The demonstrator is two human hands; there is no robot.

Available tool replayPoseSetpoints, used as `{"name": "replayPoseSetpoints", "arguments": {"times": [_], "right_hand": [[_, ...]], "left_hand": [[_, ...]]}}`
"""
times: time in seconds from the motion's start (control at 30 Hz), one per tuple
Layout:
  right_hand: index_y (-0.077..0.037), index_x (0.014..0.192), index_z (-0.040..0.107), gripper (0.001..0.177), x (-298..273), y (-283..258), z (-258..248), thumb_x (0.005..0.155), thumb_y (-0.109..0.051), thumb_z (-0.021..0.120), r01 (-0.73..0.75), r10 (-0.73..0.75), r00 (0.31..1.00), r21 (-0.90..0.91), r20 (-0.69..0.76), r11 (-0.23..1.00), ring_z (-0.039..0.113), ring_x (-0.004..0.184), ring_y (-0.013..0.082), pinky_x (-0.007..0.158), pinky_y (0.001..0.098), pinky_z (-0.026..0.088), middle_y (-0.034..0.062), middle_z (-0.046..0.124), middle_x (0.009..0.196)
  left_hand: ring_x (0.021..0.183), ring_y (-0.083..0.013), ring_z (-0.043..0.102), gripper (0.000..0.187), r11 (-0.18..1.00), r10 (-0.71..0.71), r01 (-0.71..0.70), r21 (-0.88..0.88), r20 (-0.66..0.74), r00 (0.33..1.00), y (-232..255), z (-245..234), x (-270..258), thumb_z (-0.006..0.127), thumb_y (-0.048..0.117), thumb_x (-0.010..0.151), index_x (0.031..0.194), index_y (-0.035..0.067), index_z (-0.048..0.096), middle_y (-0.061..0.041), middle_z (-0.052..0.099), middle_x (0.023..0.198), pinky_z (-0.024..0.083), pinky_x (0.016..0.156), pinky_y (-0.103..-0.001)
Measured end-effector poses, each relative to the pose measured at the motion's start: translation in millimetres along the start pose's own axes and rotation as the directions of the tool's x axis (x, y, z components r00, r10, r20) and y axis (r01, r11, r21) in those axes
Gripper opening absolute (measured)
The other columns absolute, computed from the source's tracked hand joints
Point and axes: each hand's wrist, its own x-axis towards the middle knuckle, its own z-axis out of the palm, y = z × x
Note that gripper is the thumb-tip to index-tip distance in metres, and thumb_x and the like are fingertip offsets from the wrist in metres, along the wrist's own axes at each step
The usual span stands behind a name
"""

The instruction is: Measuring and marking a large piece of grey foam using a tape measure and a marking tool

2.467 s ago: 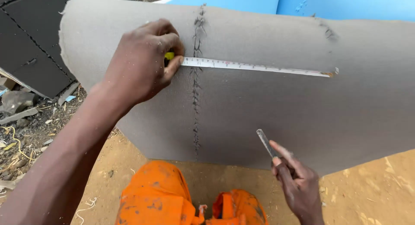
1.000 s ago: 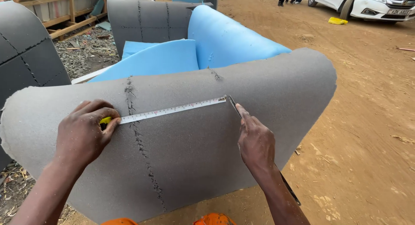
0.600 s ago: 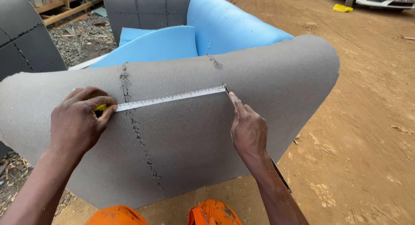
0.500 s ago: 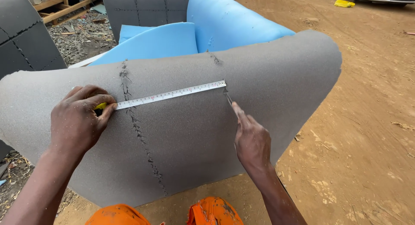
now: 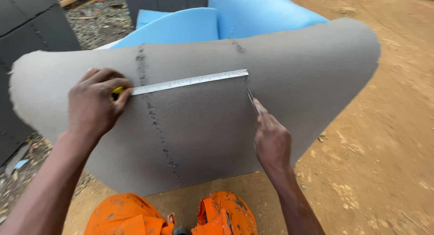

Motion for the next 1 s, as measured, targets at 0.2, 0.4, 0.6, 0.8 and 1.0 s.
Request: {"name": "replayPoseSetpoints", "arguments": {"times": [0.2,0.4,0.6,0.8,1.0], "right_hand": [[-0.030,0.185,0.074,0.062,-112,28,-2,0.126,-0.011,0.076,-0.189,0.177,0.978,0.118,0.111,0.975,0.081,0.074,0.0189,0.071,0.0450,0.063,-0.0011,0.094,0.098],[-0.039,0.189,0.069,0.065,-196,59,28,0.126,-0.024,0.075,-0.317,0.289,0.903,0.037,0.319,0.948,0.080,0.068,0.0134,0.068,0.0404,0.069,-0.0080,0.097,0.100],[-0.037,0.185,0.075,0.059,-194,49,21,0.128,-0.024,0.071,-0.339,0.284,0.899,0.118,0.335,0.934,0.069,0.061,0.0114,0.069,0.0363,0.060,-0.0108,0.093,0.091],[-0.032,0.183,0.077,0.057,-183,35,15,0.128,-0.021,0.073,-0.396,0.314,0.897,0.252,0.311,0.883,0.059,0.055,0.0112,0.059,0.0365,0.052,-0.0055,0.092,0.091],[-0.027,0.190,0.067,0.063,-181,41,22,0.127,-0.027,0.069,-0.450,0.383,0.849,0.118,0.365,0.885,0.088,0.073,0.0133,0.079,0.0383,0.073,-0.0052,0.097,0.098]], "left_hand": [[0.124,-0.0350,0.080,0.009,0.989,0.034,-0.046,-0.142,-0.084,0.996,38,-21,-35,0.092,0.016,0.124,0.121,0.009,0.095,-0.011,0.089,0.135,0.065,0.104,-0.049],[0.113,-0.0271,0.082,0.013,0.990,-0.022,0.030,-0.140,0.060,0.998,64,33,-122,0.093,0.019,0.117,0.122,0.007,0.094,-0.011,0.089,0.129,0.071,0.102,-0.046],[0.110,-0.0305,0.079,0.015,0.992,0.012,0.000,-0.125,0.098,0.995,62,60,-133,0.084,0.018,0.122,0.117,0.007,0.092,-0.010,0.086,0.121,0.068,0.095,-0.048],[0.110,-0.0305,0.070,0.020,0.991,0.031,-0.023,-0.134,0.060,0.998,63,63,-132,0.078,0.019,0.127,0.117,0.004,0.087,-0.009,0.081,0.123,0.063,0.093,-0.045],[0.109,-0.0291,0.071,0.019,0.995,0.032,-0.028,-0.097,0.041,0.999,66,63,-129,0.079,0.017,0.127,0.116,0.004,0.087,-0.008,0.081,0.123,0.064,0.092,-0.044]]}}
